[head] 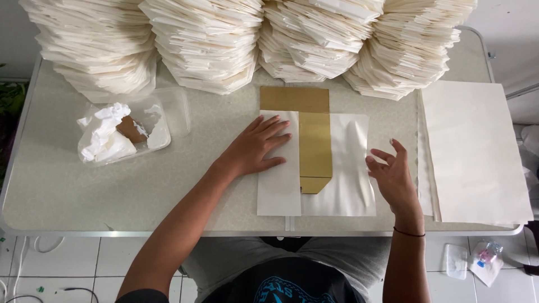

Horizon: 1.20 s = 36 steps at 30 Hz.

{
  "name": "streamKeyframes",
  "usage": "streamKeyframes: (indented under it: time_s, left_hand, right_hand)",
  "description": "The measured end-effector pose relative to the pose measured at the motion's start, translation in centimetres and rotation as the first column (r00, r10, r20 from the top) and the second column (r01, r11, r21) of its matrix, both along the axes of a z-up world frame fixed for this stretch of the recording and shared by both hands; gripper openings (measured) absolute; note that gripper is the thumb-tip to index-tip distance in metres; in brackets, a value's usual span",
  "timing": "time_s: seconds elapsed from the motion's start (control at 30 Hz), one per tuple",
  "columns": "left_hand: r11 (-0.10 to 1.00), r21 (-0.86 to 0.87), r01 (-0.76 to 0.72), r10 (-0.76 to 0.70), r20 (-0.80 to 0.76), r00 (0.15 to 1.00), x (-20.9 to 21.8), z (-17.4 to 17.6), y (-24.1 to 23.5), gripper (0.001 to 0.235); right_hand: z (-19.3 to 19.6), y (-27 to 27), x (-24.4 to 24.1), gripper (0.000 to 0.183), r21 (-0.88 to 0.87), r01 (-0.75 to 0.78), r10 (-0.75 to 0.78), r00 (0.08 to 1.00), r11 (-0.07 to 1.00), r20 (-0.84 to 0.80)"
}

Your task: Folding paper sheets around a template and inserting reinforcement pieces to assemble paper bags.

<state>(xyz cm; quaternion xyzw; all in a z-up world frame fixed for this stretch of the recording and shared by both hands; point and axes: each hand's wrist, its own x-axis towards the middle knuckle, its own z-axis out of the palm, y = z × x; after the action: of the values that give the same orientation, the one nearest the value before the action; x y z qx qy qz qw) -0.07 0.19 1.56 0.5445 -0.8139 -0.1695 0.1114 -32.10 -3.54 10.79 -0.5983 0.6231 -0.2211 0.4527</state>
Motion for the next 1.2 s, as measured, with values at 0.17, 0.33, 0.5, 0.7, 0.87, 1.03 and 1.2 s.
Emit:
streamKeyframes:
  time_s: [0.17,0.33,0.5,0.7,0.87,1.03,1.2]
  left_hand:
    - [1.000,0.018,-0.001,0.001,0.007,1.000,-0.1,0.2,-0.1,0.063]
    - [0.999,0.036,-0.001,0.000,0.034,0.999,0.1,-0.2,0.0,0.062]
    - [0.998,0.054,-0.011,0.010,0.023,1.000,0.0,0.0,-0.1,0.062]
    - [1.000,0.006,-0.011,0.011,-0.030,1.000,0.1,-0.2,0.2,0.062]
    - [1.000,-0.026,0.002,-0.003,-0.038,0.999,0.1,-0.7,0.1,0.063]
    - [1.000,-0.019,0.002,-0.002,-0.019,1.000,0.1,0.1,0.2,0.063]
    - [1.000,-0.022,0.003,-0.003,-0.005,1.000,0.0,-0.1,0.0,0.064]
  right_hand:
    - [-3.2,-1.3,-1.8,0.076,0.030,-0.031,0.028,0.994,0.999,0.104]
    - [-4.1,-1.1,-0.3,0.068,-0.163,-0.207,0.253,0.902,0.965,0.351]
    - [-7.2,-2.5,0.5,0.059,-0.205,-0.232,0.307,0.782,0.951,0.542]
    - [-8.4,-6.0,2.4,0.053,-0.521,-0.393,0.415,0.906,0.758,-0.080]
    - [-9.2,-6.2,5.2,0.070,-0.476,-0.614,0.532,0.787,0.629,-0.312]
    - [-8.7,-4.8,8.2,0.082,-0.364,-0.674,0.544,0.737,0.643,-0.402]
    - [-9.5,-4.6,9.6,0.080,-0.320,-0.721,0.507,0.672,0.615,-0.540]
